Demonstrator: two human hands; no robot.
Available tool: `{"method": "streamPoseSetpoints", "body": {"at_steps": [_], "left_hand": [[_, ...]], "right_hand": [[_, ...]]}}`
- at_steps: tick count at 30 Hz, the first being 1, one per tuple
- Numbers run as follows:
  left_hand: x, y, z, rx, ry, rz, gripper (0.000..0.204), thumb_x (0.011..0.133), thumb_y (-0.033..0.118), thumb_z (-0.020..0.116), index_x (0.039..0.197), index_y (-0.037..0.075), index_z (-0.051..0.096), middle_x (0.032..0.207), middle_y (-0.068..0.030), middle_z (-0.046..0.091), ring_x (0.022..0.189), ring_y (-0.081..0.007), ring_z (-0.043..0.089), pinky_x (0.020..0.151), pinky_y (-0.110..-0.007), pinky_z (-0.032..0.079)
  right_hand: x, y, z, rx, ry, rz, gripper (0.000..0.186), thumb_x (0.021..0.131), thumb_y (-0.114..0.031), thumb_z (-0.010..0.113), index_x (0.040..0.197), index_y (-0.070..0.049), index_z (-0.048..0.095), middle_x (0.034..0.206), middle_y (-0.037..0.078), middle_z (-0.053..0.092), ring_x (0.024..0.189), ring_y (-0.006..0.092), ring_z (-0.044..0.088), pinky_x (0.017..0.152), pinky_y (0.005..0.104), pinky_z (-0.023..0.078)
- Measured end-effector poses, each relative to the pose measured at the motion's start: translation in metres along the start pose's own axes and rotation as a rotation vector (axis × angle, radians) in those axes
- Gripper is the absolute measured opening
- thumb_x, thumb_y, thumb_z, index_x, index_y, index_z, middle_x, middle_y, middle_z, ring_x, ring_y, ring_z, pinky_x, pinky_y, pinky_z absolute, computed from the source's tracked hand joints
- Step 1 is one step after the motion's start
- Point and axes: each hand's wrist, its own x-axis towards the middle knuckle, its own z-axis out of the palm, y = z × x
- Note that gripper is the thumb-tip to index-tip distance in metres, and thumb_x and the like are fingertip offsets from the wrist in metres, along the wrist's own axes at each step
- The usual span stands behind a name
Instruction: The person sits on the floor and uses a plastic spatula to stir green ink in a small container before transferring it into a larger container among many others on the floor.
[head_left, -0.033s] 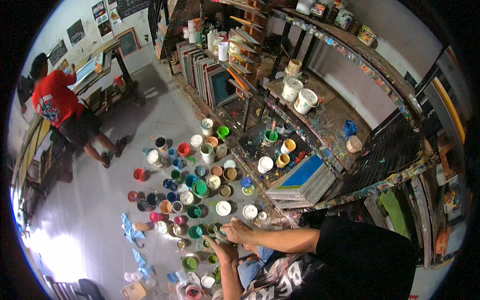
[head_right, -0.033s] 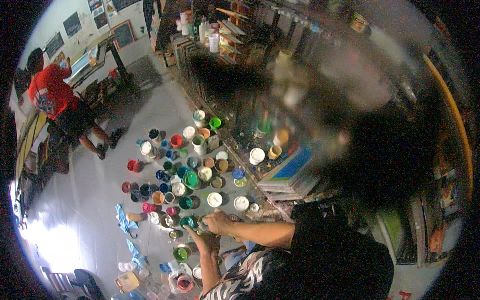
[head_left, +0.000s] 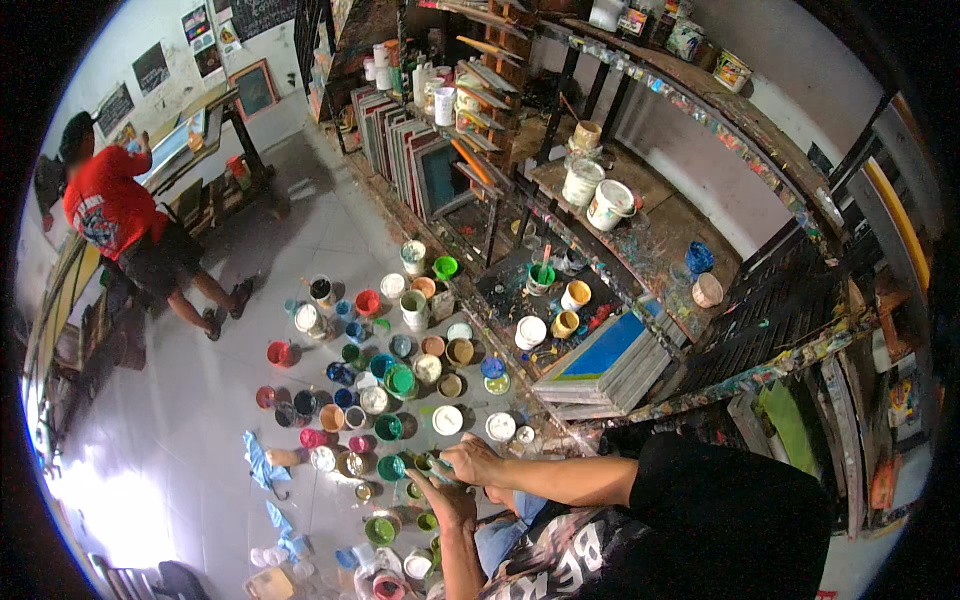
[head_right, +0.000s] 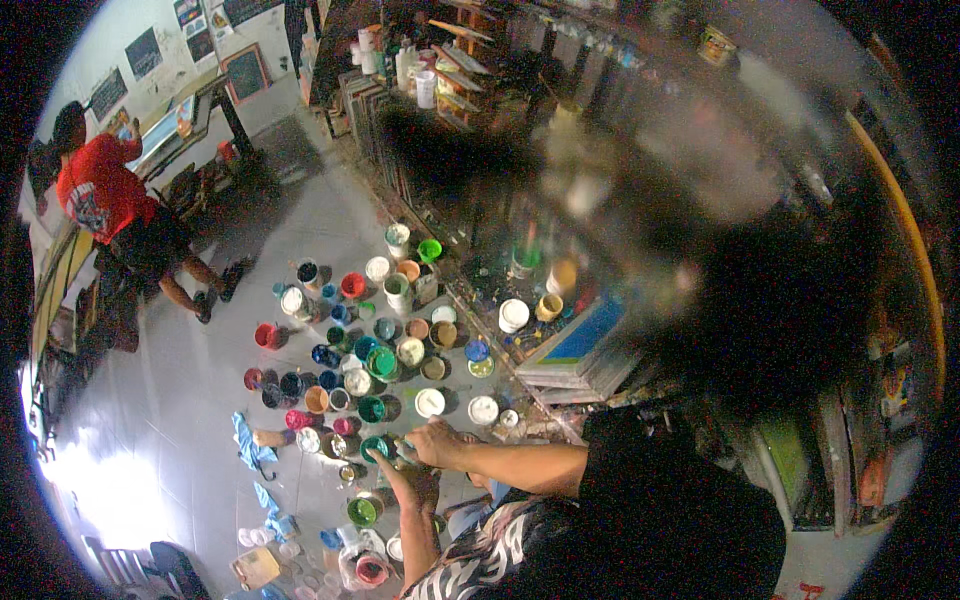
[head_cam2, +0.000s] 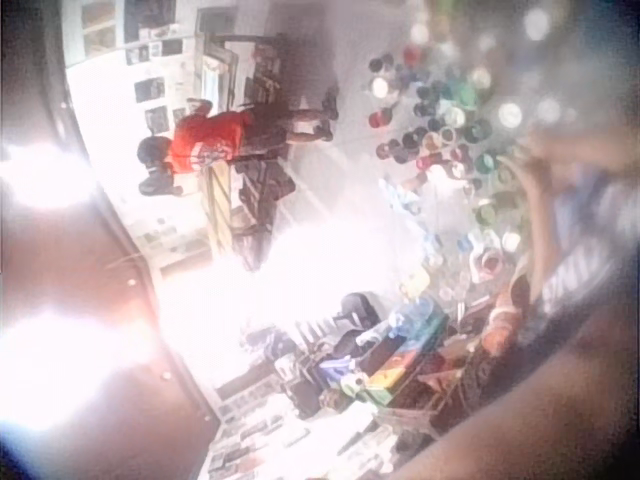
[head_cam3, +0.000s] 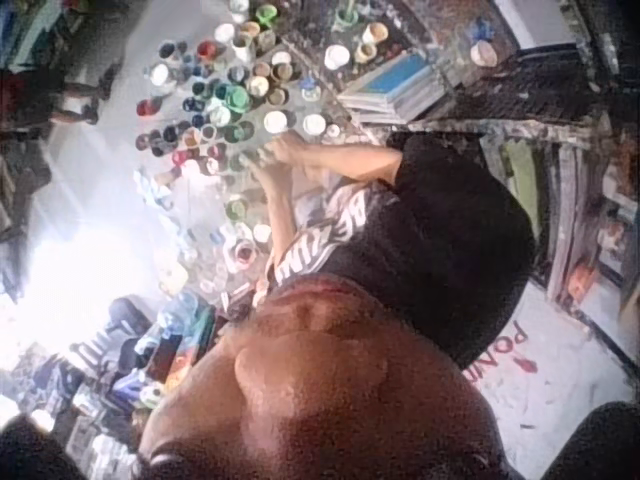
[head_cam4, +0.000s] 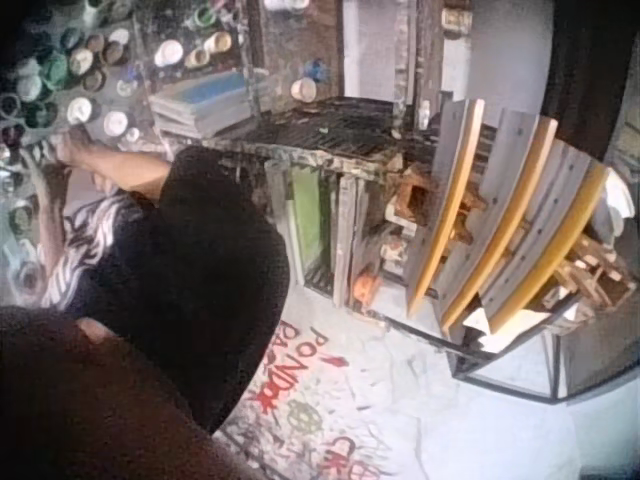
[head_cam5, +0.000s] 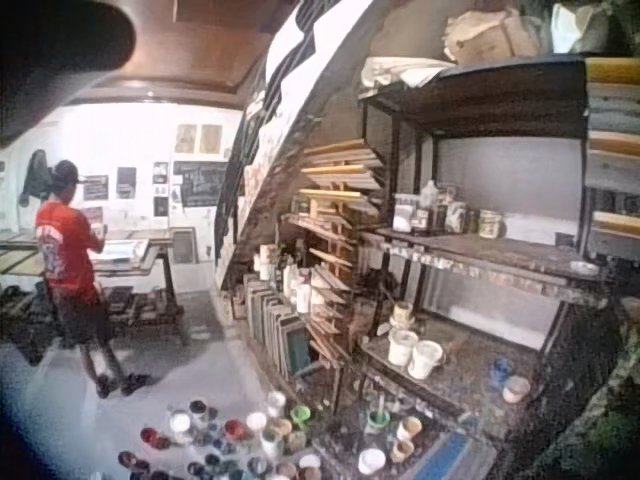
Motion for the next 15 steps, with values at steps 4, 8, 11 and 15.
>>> {"method": "streamPoseSetpoints", "body": {"at_steps": [4, 8, 11, 15], "left_hand": [[0.004, 0.006, 0.045, 0.193, 0.088, -0.027, 0.090, 0.087, 0.079, 0.024, 0.154, 0.021, 0.012, 0.144, -0.0176, 0.044, 0.131, -0.0361, 0.041, 0.109, -0.048, 0.025], [0.027, 0.004, 0.077, 0.409, -0.224, 0.147, 0.085, 0.088, 0.078, 0.019, 0.154, 0.025, 0.015, 0.156, -0.0147, 0.027, 0.139, -0.0394, 0.031, 0.112, -0.052, 0.016], [0.049, 0.009, 0.082, 0.684, -0.144, 0.193, 0.083, 0.090, 0.076, 0.017, 0.154, 0.025, 0.015, 0.160, -0.0116, 0.015, 0.146, -0.0363, 0.013, 0.113, -0.059, 0.007], [0.066, 0.002, 0.083, 1.065, -0.294, 0.532, 0.077, 0.100, 0.058, 0.015, 0.152, 0.002, 0.012, 0.159, -0.0164, 0.014, 0.147, -0.0308, 0.012, 0.117, -0.041, 0.010]], "right_hand": [[0.037, 0.079, -0.011, 0.057, 0.068, 0.548, 0.054, 0.085, -0.053, 0.059, 0.081, 0.001, 0.066, 0.065, 0.025, 0.062, 0.060, 0.0411, 0.063, 0.059, 0.0510, 0.049], [0.011, 0.207, -0.037, 0.741, 0.424, 1.019, 0.046, 0.097, -0.046, 0.049, 0.075, -0.009, 0.064, 0.052, 0.005, 0.054, 0.045, 0.0174, 0.052, 0.043, 0.0329, 0.041], [0.014, 0.192, -0.045, 1.096, 0.248, 0.921, 0.044, 0.099, -0.052, 0.043, 0.086, -0.014, 0.062, 0.062, -0.004, 0.054, 0.047, 0.0074, 0.046, 0.042, 0.0261, 0.037], [0.040, 0.082, -0.042, 0.841, 0.085, 0.583, 0.062, 0.099, -0.058, 0.033, 0.119, -0.005, 0.058, 0.106, 0.012, 0.060, 0.095, 0.0216, 0.055, 0.081, 0.0349, 0.044]]}}
